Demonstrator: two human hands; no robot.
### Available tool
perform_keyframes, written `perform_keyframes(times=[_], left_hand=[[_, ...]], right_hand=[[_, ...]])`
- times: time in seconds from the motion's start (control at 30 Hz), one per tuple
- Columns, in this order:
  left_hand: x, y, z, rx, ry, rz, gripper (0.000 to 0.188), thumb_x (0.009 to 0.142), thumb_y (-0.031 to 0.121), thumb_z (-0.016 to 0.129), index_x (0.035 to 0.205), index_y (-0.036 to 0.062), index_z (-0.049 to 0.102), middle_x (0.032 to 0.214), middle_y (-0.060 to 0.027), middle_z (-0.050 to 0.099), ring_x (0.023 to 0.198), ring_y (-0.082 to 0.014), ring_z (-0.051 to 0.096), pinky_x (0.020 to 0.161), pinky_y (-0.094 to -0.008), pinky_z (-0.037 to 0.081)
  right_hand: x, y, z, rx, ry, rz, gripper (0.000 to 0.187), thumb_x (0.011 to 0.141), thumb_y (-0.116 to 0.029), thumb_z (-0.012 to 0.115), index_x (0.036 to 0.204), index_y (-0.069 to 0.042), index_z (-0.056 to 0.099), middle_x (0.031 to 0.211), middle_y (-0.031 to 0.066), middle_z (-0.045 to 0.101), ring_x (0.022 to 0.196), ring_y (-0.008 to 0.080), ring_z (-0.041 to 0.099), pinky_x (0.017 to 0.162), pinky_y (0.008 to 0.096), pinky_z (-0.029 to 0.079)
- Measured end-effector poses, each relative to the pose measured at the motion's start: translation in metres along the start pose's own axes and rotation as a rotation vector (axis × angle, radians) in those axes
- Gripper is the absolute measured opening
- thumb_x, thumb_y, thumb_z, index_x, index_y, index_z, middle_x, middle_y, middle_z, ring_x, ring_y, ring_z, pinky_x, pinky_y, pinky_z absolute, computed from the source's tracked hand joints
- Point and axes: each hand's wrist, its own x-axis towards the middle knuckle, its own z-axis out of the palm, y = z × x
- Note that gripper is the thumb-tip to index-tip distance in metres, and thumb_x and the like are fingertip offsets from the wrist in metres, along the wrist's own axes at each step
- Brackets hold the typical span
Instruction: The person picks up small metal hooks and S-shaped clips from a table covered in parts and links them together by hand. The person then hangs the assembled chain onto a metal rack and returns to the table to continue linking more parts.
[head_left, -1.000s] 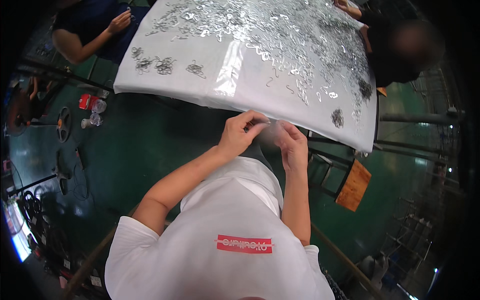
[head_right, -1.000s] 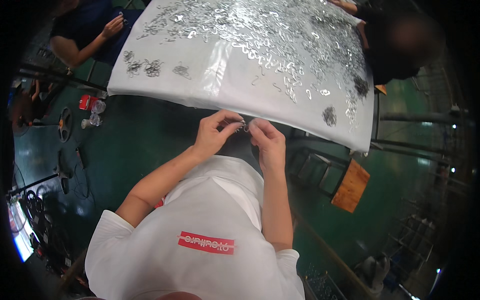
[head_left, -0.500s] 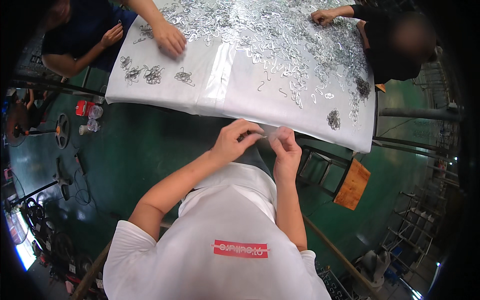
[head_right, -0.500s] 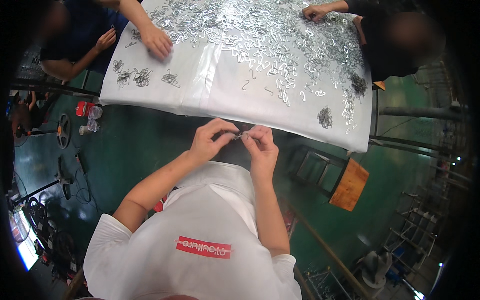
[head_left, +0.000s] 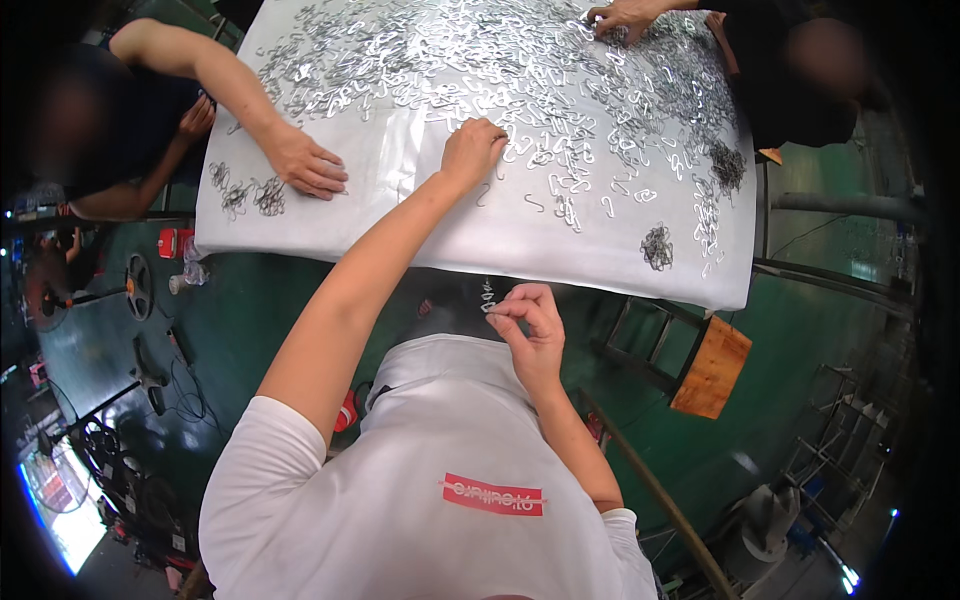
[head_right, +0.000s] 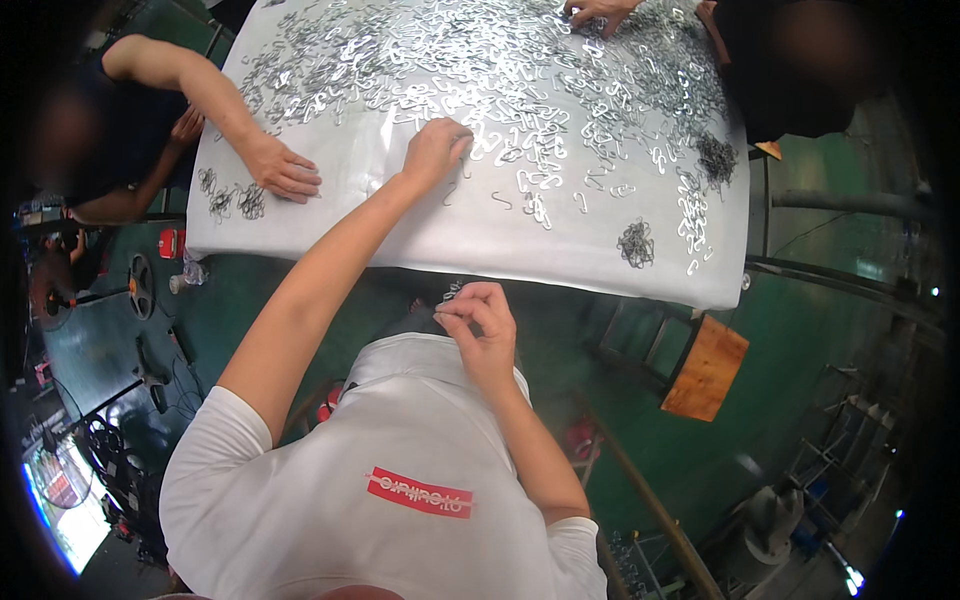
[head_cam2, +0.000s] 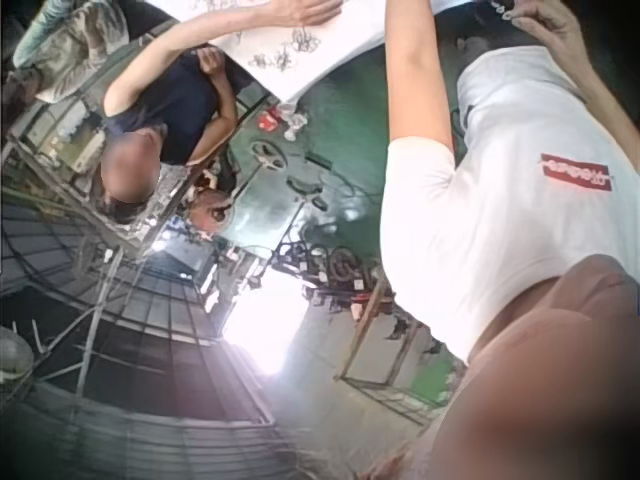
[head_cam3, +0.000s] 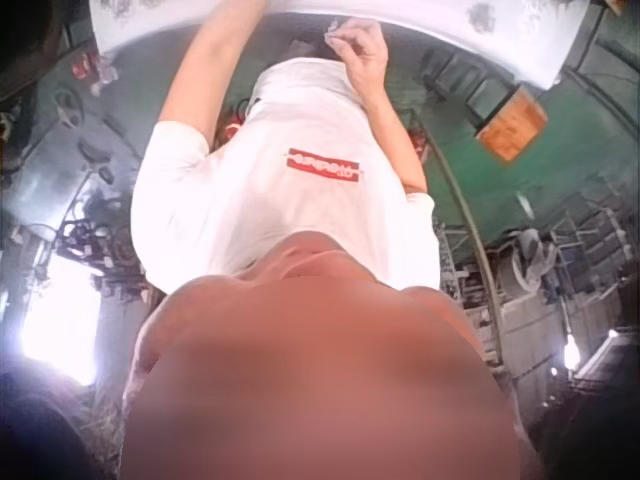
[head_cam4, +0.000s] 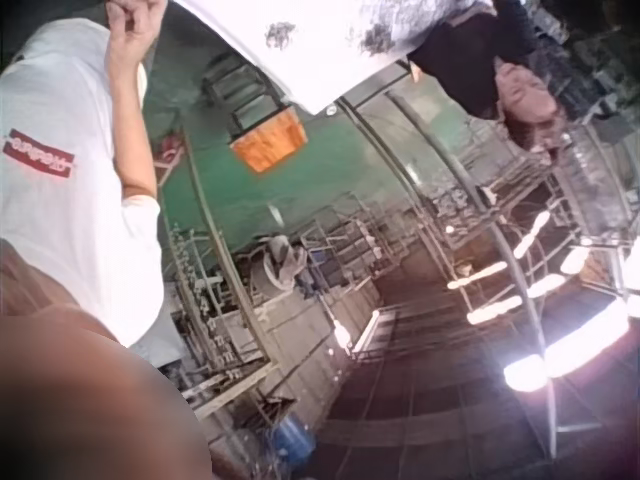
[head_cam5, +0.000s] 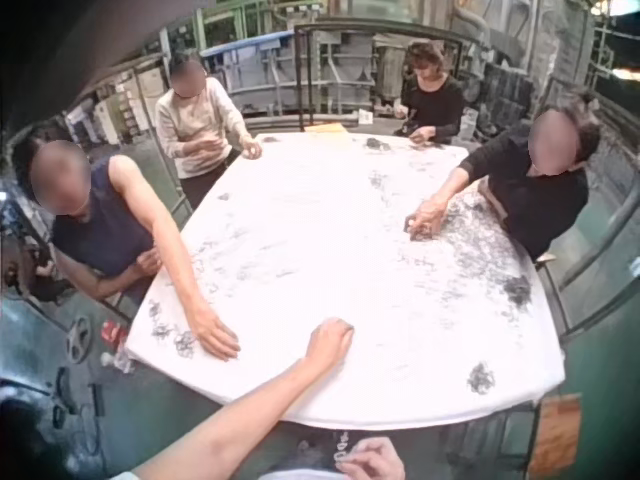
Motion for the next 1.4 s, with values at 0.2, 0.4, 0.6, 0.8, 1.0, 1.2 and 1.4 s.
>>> perform_keyframes(times=[0.2,0.4,0.6,0.8,1.0,1.2,1.4], left_hand=[[0.023,0.011,0.034,0.341,0.017,-0.019,0.021,0.082,0.014,0.065,0.096,0.0001,0.058,0.094,-0.0135,0.059,0.092,-0.0309,0.058,0.076,-0.0413,0.05],[0.023,0.009,0.028,0.566,-0.234,0.09,0.02,0.079,0.004,0.058,0.098,-0.0002,0.055,0.098,-0.0133,0.056,0.097,-0.0303,0.057,0.078,-0.0385,0.052],[0.017,0.007,0.018,0.434,-0.153,-0.014,0.018,0.08,0.002,0.054,0.098,0.0006,0.055,0.099,-0.0149,0.055,0.099,-0.0285,0.057,0.08,-0.0375,0.053],[0.02,-0.018,0.024,0.531,-0.223,0.229,0.014,0.08,0.001,0.052,0.094,0.0009,0.057,0.09,-0.0124,0.055,0.095,-0.0291,0.058,0.079,-0.0387,0.053],[0.03,-0.033,0.045,0.342,-0.131,-0.07,0.021,0.086,0.006,0.049,0.104,0.0004,0.059,0.105,-0.0213,0.059,0.097,-0.0376,0.059,0.082,-0.045,0.049],[-0.01,-0.01,-0.025,0.349,0.079,0.062,0.022,0.08,0.015,0.059,0.101,0.0108,0.065,0.11,-0.0142,0.061,0.105,-0.0306,0.057,0.081,-0.045,0.046],[-0.117,0.052,-0.111,-0.468,0.073,-0.105,0.016,0.086,0.016,0.059,0.097,0.0062,0.065,0.074,-0.0106,0.068,0.069,-0.0254,0.067,0.066,-0.0362,0.052]], right_hand=[[0.012,0.002,-0.01,-0.061,-0.035,0.039,0.01,0.076,0.001,0.07,0.085,-0.002,0.069,0.095,0.0058,0.053,0.08,0.0135,0.055,0.063,0.0245,0.047],[0.014,0.005,-0.008,-0.043,-0.045,0.055,0.008,0.077,-0.001,0.07,0.085,-0.002,0.069,0.095,0.0055,0.053,0.08,0.0135,0.056,0.061,0.0239,0.047],[0.003,0.011,0.0,-0.067,-0.047,0.045,0.009,0.077,0.0,0.07,0.085,-0.002,0.069,0.093,0.0043,0.052,0.077,0.0116,0.054,0.063,0.0229,0.045],[-0.008,0.018,0.007,-0.092,-0.006,0.041,0.009,0.076,0.001,0.07,0.084,-0.001,0.067,0.092,0.0038,0.052,0.075,0.0103,0.053,0.063,0.0221,0.043],[-0.007,0.021,0.018,-0.128,0.018,-0.009,0.008,0.076,-0.001,0.071,0.083,-0.001,0.068,0.091,0.0076,0.055,0.082,0.017,0.057,0.066,0.0248,0.047],[-0.004,0.024,0.023,-0.019,-0.121,-0.047,0.005,0.081,0.004,0.065,0.086,0.001,0.064,0.096,0.0063,0.049,0.086,0.0157,0.053,0.074,0.0259,0.046],[-0.008,0.021,0.025,0.01,-0.172,-0.056,0.004,0.082,0.005,0.063,0.084,0.002,0.062,0.095,0.0052,0.048,0.085,0.0146,0.052,0.072,0.0249,0.045]])
